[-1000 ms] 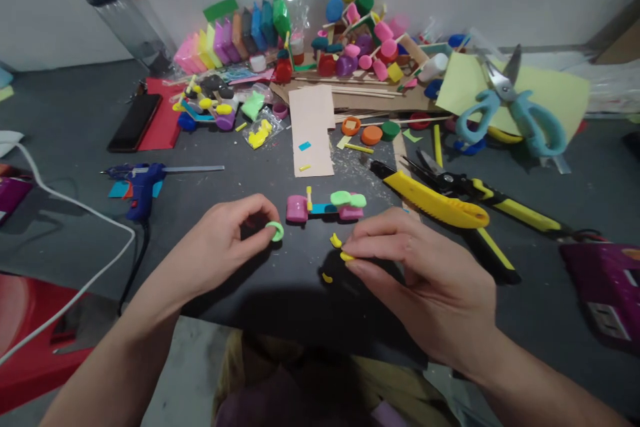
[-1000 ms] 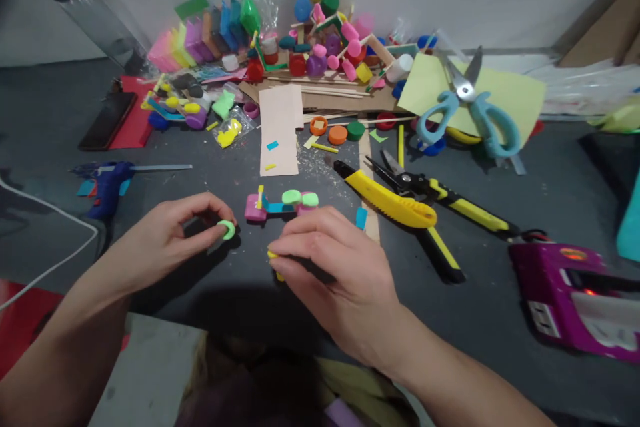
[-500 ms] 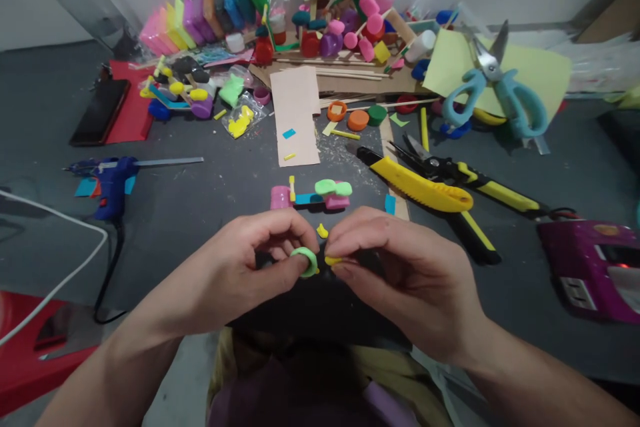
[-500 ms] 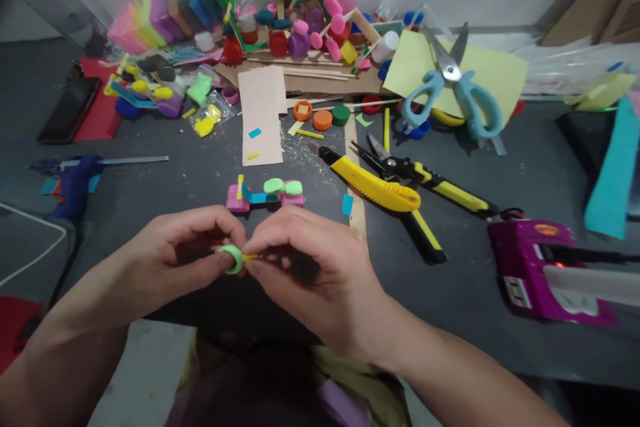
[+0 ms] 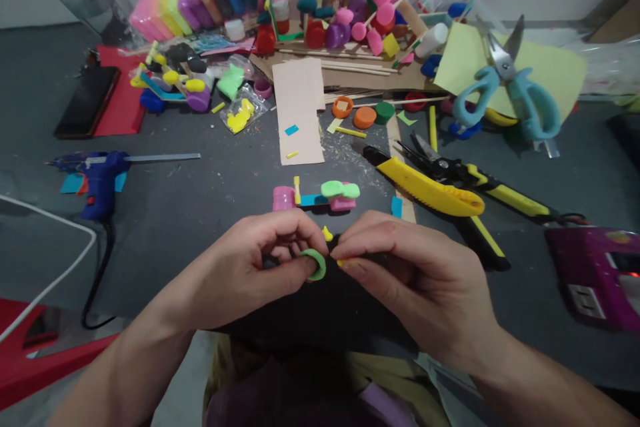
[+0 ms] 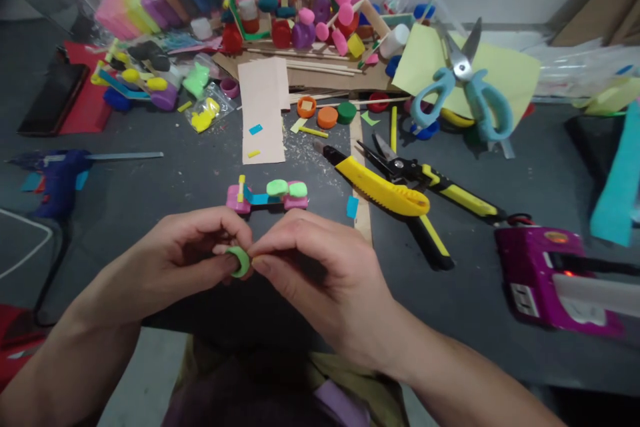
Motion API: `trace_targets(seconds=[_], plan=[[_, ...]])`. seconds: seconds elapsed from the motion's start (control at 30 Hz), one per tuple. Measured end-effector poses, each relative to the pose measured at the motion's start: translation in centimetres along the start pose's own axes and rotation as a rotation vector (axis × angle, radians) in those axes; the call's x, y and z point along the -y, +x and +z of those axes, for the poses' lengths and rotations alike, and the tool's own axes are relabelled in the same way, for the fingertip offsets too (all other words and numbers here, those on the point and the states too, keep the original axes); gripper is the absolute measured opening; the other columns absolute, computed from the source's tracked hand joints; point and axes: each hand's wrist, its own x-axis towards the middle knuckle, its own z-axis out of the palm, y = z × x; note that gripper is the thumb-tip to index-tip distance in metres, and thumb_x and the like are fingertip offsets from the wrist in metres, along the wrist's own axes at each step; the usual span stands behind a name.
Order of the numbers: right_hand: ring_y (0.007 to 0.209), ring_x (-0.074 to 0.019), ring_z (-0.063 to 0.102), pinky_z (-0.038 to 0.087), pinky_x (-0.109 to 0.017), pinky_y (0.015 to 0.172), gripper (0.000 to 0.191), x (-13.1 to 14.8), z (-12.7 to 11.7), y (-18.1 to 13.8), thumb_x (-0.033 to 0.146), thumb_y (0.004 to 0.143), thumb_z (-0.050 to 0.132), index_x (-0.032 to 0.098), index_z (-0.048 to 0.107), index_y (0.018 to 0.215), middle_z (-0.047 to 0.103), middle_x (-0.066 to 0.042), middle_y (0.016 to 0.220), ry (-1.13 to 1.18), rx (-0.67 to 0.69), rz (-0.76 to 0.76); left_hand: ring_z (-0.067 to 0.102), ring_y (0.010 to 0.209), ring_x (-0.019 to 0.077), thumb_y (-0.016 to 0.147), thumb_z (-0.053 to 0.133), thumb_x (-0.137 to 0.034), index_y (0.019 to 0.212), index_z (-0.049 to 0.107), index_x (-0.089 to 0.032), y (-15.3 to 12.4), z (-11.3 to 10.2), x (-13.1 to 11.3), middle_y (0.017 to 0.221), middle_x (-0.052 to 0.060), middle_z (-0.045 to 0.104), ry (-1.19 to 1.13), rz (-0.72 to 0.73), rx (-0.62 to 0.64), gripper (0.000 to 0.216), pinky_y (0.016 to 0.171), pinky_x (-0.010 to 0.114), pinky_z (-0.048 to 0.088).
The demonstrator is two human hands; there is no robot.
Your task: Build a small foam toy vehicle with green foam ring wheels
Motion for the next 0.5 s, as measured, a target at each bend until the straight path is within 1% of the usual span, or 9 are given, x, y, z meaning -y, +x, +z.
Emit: trace_targets(seconds=[0.13, 0.3, 0.4, 0.5], plan=[[0.073, -0.0123, 0.067, 0.054, -0.026, 0.065, 0.013, -0.10, 0.17, 0.22, 0.009, 0.091, 0.066, 0.021, 0.070, 0.090, 0.072, 0.000, 0.079, -0.029, -0.005, -0.006, 0.050, 0.063, 0.0083, 0.088, 0.062, -0.017, 0.092, 0.062, -0.020, 0.09, 0.06, 0.07, 0.072, -0.003, 0.058, -0.105, -0.045, 0.035, 0.005, 0.056, 0.019, 0.038], [0.074, -0.0116, 0.068, 0.056, -0.025, 0.067, 0.015, -0.25, 0.33, 0.47, 0.007, 0.089, 0.068, 0.021, 0.073, 0.092, 0.073, 0.000, 0.082, 0.000, -0.002, 0.000, 0.051, 0.065, 0.0070, 0.089, 0.063, -0.016, 0.091, 0.061, -0.021, 0.02, -0.05, 0.25, 0.075, -0.004, 0.058, -0.162, -0.037, 0.044, 0.006, 0.058, 0.017, 0.041], [0.075, -0.0129, 0.069, 0.058, -0.027, 0.068, 0.016, -0.28, 0.60, 0.42, 0.008, 0.088, 0.069, 0.023, 0.073, 0.090, 0.074, 0.000, 0.081, 0.037, -0.014, 0.039, 0.048, 0.064, 0.0067, 0.089, 0.065, -0.017, 0.092, 0.062, -0.021, 0.04, -0.05, 0.45, 0.074, -0.005, 0.055, -0.146, -0.020, 0.025, 0.005, 0.057, 0.016, 0.040], [0.074, -0.0132, 0.069, 0.058, -0.027, 0.066, 0.016, -0.28, 0.87, 0.21, 0.010, 0.086, 0.071, 0.024, 0.073, 0.091, 0.074, 0.001, 0.082, 0.080, -0.062, 0.116, 0.047, 0.064, 0.0071, 0.089, 0.065, -0.019, 0.093, 0.063, -0.021, 0.00, 0.00, 0.57, 0.074, -0.004, 0.054, -0.127, -0.004, 0.009, 0.004, 0.057, 0.017, 0.039]])
